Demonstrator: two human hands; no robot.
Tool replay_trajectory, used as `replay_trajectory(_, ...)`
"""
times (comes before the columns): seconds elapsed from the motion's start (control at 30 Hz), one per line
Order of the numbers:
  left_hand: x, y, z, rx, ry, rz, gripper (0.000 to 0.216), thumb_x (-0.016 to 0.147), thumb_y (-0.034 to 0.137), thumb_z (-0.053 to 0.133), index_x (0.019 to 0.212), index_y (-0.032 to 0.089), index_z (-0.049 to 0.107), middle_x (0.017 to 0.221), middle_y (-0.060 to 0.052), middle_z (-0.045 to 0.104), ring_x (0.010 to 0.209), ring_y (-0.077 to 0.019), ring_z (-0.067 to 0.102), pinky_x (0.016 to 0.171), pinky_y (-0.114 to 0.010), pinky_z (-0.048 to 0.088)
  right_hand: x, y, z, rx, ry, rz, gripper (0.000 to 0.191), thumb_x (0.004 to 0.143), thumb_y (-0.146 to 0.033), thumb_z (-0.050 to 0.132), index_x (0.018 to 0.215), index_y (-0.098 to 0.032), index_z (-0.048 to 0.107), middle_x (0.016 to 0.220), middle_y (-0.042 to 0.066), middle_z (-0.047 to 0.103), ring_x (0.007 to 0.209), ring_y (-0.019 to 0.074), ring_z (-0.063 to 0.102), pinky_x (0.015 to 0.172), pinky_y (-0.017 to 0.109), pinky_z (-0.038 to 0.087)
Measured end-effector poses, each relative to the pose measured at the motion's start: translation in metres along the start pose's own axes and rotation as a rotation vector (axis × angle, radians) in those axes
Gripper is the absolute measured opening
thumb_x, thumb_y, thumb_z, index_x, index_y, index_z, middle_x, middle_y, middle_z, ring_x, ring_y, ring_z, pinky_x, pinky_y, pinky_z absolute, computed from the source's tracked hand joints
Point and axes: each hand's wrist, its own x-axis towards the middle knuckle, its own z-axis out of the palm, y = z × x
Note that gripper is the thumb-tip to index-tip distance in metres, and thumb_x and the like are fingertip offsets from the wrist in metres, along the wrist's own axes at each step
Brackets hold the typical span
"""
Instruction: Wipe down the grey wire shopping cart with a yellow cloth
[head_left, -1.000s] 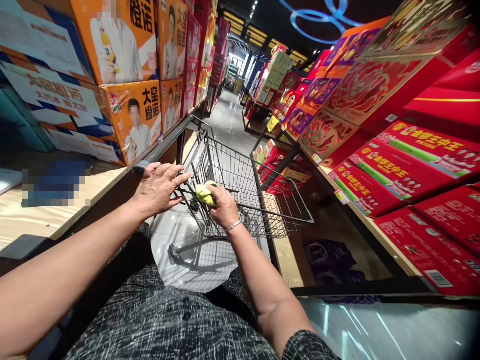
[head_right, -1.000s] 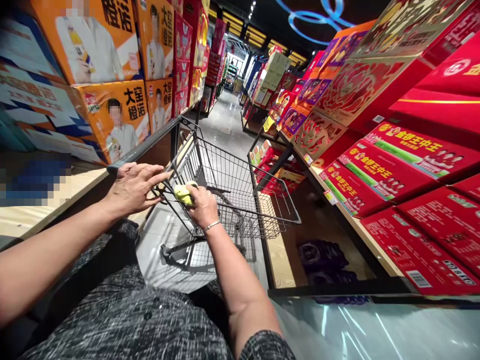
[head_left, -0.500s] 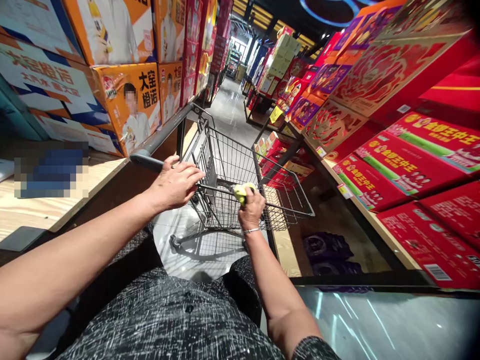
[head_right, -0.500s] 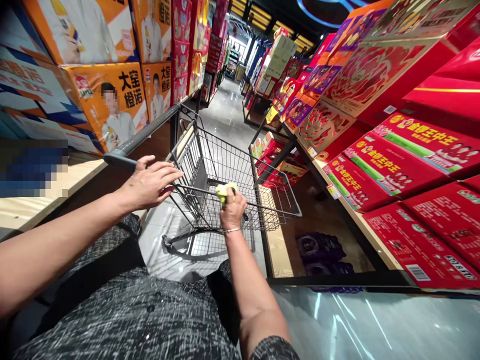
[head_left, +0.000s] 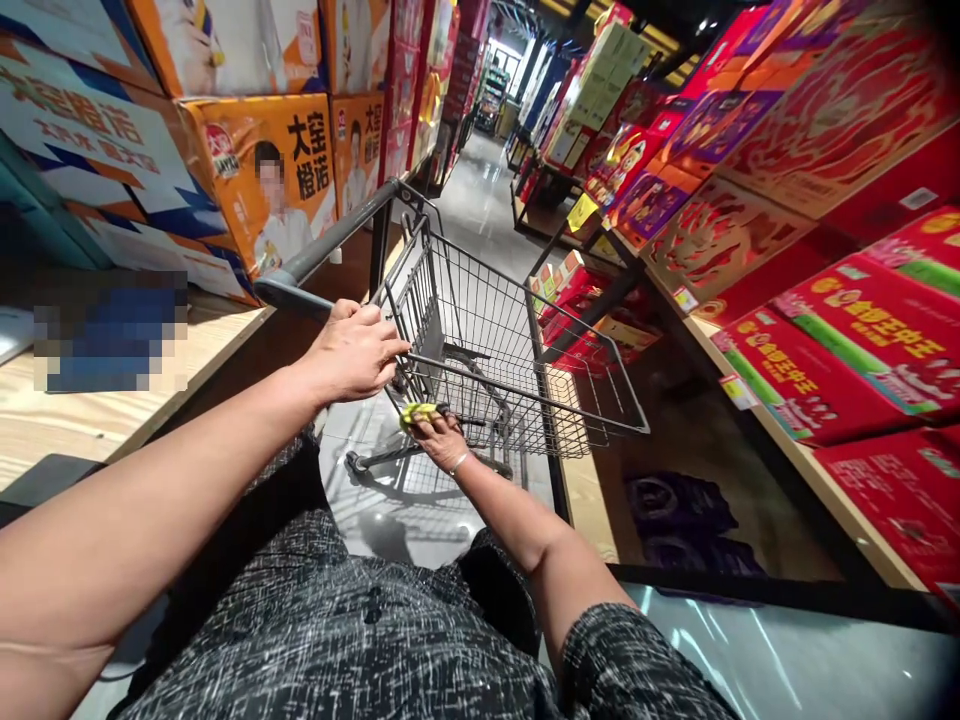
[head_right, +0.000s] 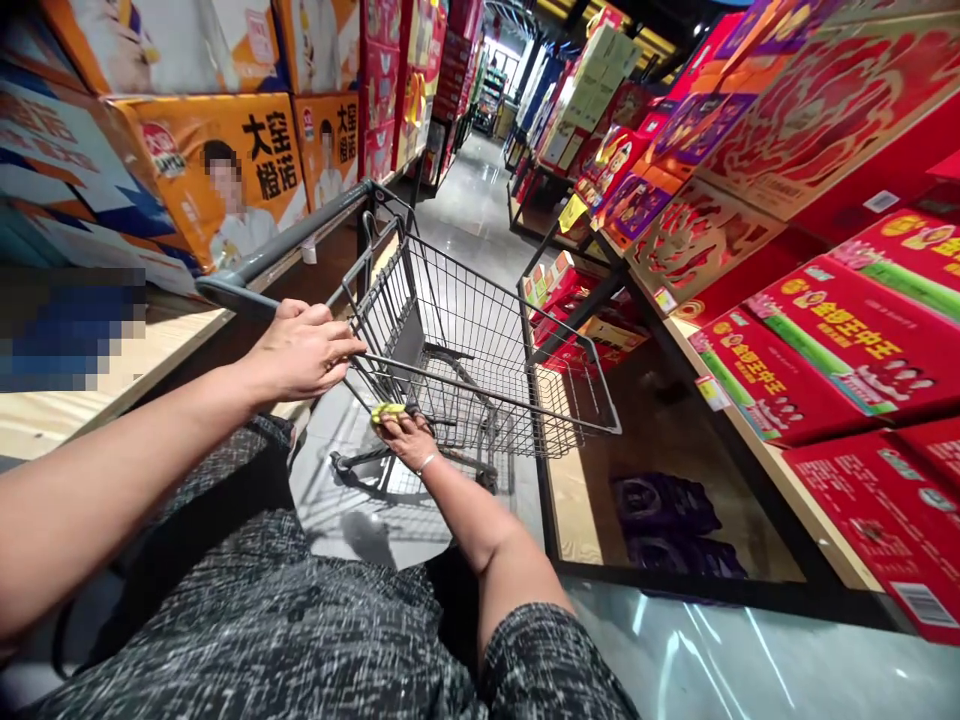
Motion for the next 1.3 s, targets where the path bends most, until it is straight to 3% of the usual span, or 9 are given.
replay_trajectory(0.13, 0.002, -0.004, 0.005, 0.120, 0.005, -0.056, 0.025, 0.091, 0.037, 0.055, 0.104, 0.022, 0.069, 0.101, -0.008, 0.061, 0.105, -0.0297, 0.045, 0.099, -0.054, 0.026, -0.027, 0.005, 0.030, -0.017, -0.042, 0.042, 0.018, 0.082, -0.009, 0.065, 0.088, -0.025, 0.071, 0.107, 0.004, 0.070, 0.098, 0.0177, 0.056, 0.080, 0.038, 0.043)
replay_trajectory(0.27, 0.002, -0.009, 0.009, 0.120, 0.023, -0.090, 0.023, 0.087, 0.036, 0.062, 0.101, 0.020, 0.069, 0.102, -0.010, 0.062, 0.117, -0.0340, 0.043, 0.109, -0.063, 0.013, -0.018, 0.010, 0.029, -0.025, -0.030, 0.039, 0.016, 0.083, -0.012, 0.065, 0.072, -0.023, 0.068, 0.092, 0.004, 0.070, 0.087, 0.0172, 0.055, 0.073, 0.036, 0.042)
replay_trajectory(0.43, 0.013, 0.002, 0.015, 0.167, 0.021, -0.138, 0.021, 0.083, 0.029, 0.061, 0.098, 0.017, 0.069, 0.130, -0.014, 0.057, 0.138, -0.0388, 0.029, 0.115, -0.064, -0.004, 0.022, 0.024, -0.030, -0.019, 0.059, -0.021, 0.027, 0.098, -0.023, 0.050, 0.114, -0.035, 0.068, 0.122, 0.002, 0.063, 0.110, 0.0198, 0.050, 0.087, 0.038, 0.042)
replay_trajectory(0.53, 0.025, 0.012, 0.024, 0.095, -0.060, -0.121, 0.035, 0.085, 0.023, 0.054, 0.117, 0.012, 0.062, 0.132, -0.018, 0.056, 0.128, -0.0361, 0.044, 0.115, -0.057, 0.013, 0.046, 0.038, -0.076, -0.001, 0.255, 0.034, 0.034, 0.100, -0.027, 0.047, 0.126, -0.041, 0.062, 0.134, 0.002, 0.056, 0.122, 0.0235, 0.043, 0.097, 0.042, 0.040)
replay_trajectory(0.63, 0.030, 0.014, 0.036, -0.059, -0.108, -0.107, 0.043, 0.086, 0.021, 0.050, 0.128, 0.010, 0.054, 0.111, -0.017, 0.063, 0.104, -0.0304, 0.058, 0.101, -0.046, 0.033, 0.061, 0.048, -0.090, 0.007, 0.384, 0.088, 0.034, 0.097, -0.024, 0.053, 0.124, -0.042, 0.063, 0.134, 0.002, 0.056, 0.123, 0.0233, 0.042, 0.103, 0.044, 0.038)
replay_trajectory(0.77, 0.027, 0.009, 0.048, -0.117, -0.053, -0.097, 0.049, 0.080, 0.024, 0.057, 0.127, 0.013, 0.053, 0.115, -0.015, 0.060, 0.110, -0.0312, 0.052, 0.099, -0.042, 0.034, 0.052, 0.049, -0.046, -0.022, 0.306, 0.007, 0.031, 0.099, -0.023, 0.049, 0.116, -0.041, 0.067, 0.129, 0.000, 0.060, 0.119, 0.0219, 0.045, 0.098, 0.045, 0.038)
replay_trajectory(1.0, 0.027, 0.003, 0.051, -0.153, -0.058, -0.098, 0.052, 0.074, 0.020, 0.054, 0.125, 0.014, 0.053, 0.116, -0.013, 0.057, 0.110, -0.0298, 0.048, 0.105, -0.043, 0.030, -0.006, 0.050, 0.040, -0.046, 0.121, 0.024, 0.028, 0.091, -0.018, 0.056, 0.111, -0.033, 0.070, 0.119, 0.005, 0.066, 0.108, 0.0211, 0.052, 0.088, 0.042, 0.039)
replay_trajectory(1.17, 0.027, 0.003, 0.053, -0.182, -0.034, -0.098, 0.049, 0.073, 0.019, 0.053, 0.121, 0.014, 0.055, 0.113, -0.013, 0.058, 0.108, -0.0303, 0.048, 0.104, -0.044, 0.030, -0.023, 0.052, 0.049, -0.026, 0.099, -0.003, 0.025, 0.091, -0.019, 0.058, 0.069, -0.027, 0.068, 0.090, 0.004, 0.069, 0.089, 0.0167, 0.054, 0.073, 0.036, 0.036)
replay_trajectory(1.3, 0.025, 0.003, 0.053, -0.180, -0.017, -0.097, 0.046, 0.073, 0.019, 0.053, 0.119, 0.013, 0.055, 0.112, -0.013, 0.058, 0.108, -0.0306, 0.048, 0.103, -0.044, 0.031, -0.020, 0.052, 0.031, -0.042, 0.132, 0.014, 0.024, 0.092, -0.019, 0.058, 0.072, -0.026, 0.069, 0.088, 0.005, 0.067, 0.085, 0.0171, 0.051, 0.070, 0.036, 0.035)
